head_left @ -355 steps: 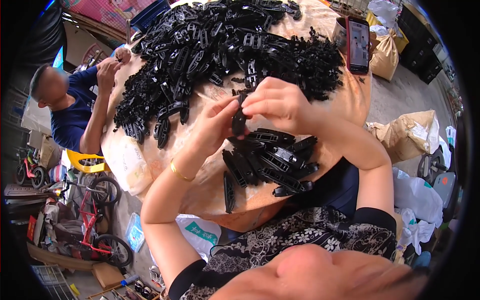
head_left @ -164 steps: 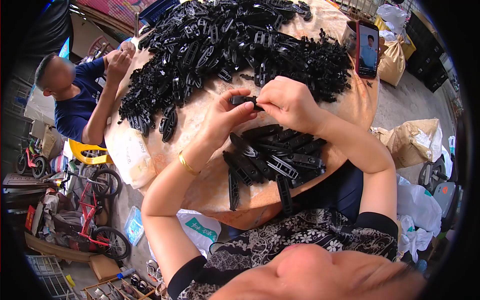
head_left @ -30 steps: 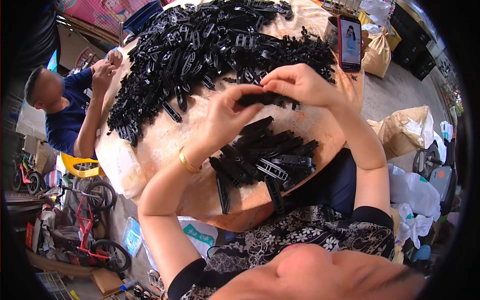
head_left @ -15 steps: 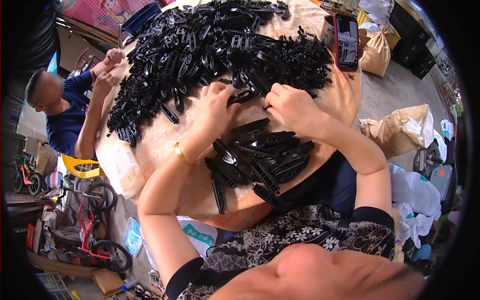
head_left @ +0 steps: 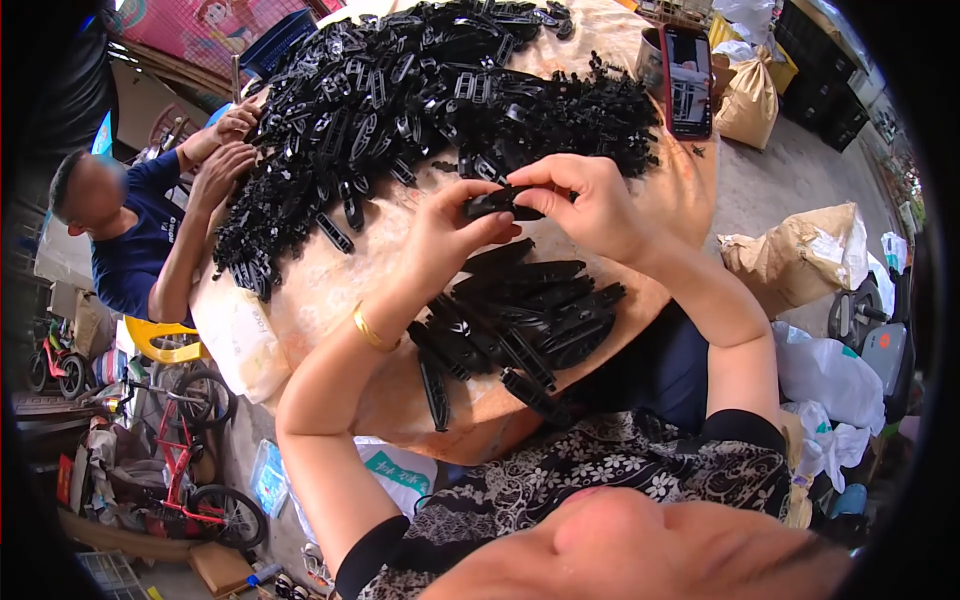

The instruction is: The person assembles small black plastic components by hand at a table.

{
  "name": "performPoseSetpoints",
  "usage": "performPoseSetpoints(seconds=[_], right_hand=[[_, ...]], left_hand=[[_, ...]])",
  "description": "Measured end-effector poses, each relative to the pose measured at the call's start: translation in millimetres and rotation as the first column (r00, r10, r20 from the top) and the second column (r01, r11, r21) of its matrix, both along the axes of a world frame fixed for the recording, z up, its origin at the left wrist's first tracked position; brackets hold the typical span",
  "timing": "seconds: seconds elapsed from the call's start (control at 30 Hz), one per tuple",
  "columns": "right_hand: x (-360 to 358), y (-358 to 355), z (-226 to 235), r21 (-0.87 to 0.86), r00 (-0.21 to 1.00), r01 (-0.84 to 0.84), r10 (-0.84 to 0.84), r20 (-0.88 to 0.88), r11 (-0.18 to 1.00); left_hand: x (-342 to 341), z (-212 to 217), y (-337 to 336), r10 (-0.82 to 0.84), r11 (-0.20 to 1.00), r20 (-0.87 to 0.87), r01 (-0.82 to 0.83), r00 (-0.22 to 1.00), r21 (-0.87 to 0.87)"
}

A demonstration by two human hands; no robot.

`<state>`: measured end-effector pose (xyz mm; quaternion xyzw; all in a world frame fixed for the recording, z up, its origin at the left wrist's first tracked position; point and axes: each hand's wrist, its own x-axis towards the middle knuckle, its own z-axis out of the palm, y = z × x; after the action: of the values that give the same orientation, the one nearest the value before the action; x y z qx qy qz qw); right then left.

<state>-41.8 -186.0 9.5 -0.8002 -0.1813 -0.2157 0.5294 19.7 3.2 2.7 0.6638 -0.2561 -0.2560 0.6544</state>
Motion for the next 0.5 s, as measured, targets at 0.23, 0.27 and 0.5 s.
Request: performPoseSetpoints(seconds=[0.23, 0.27, 0.5], right_hand=[[4, -4, -9, 0.035, 1.000, 0.027, -0.027, 0.012, 0.999], [3, -3, -10, 0.035, 1.000, 0.026, -0.026, 0.012, 0.999], [5, -3, -8, -0.210, 0.956, 0.109, -0.045, 0.290, 0.972]], left_hand=[[4, -3, 0, -0.074, 0.990, -0.272, 0.038, 0.959, -0.134], [3, -2, 0, -0.073, 0.990, -0.273, 0.037, 0.959, -0.134], [1, 1, -1, -0.038, 0.992, -0.265, 0.004, 0.963, -0.129]])
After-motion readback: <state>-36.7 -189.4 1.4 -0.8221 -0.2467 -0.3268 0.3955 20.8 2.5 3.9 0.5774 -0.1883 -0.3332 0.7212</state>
